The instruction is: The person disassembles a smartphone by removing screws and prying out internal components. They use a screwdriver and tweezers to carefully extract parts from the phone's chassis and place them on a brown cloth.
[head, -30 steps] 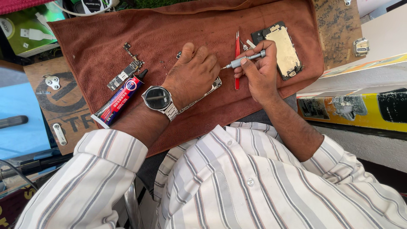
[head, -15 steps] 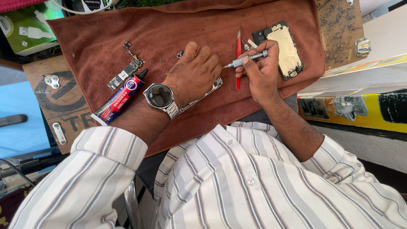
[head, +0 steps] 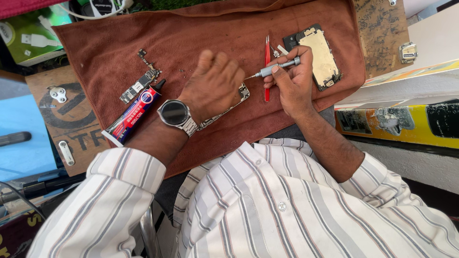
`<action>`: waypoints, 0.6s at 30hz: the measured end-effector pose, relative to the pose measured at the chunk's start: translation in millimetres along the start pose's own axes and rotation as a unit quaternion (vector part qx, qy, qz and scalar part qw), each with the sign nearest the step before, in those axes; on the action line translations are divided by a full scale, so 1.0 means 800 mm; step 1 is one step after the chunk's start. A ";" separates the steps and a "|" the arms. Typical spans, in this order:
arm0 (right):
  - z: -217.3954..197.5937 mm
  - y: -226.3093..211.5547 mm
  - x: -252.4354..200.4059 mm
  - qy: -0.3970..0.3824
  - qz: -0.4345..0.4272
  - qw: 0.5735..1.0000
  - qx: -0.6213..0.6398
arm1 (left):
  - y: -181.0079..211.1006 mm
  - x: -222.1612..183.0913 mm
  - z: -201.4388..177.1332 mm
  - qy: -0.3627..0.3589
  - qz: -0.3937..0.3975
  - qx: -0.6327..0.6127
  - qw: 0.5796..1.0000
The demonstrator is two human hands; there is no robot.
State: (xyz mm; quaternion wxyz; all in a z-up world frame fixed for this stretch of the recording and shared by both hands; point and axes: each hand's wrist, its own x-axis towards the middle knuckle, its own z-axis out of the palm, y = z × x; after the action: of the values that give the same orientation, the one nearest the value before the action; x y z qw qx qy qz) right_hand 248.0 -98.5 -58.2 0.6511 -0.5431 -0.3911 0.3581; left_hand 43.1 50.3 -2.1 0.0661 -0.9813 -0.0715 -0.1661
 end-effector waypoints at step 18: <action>-0.002 0.003 0.000 -0.014 -0.015 1.000 -0.015 | -0.009 0.018 0.032 0.051 -0.182 -0.134 0.973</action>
State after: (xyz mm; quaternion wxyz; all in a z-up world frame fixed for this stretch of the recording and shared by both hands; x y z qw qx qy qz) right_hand 249.1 -98.6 -60.4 0.6426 -0.5420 -0.4137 0.3495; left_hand 63.8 62.7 -20.5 -0.0934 -0.9420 -0.2222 -0.2335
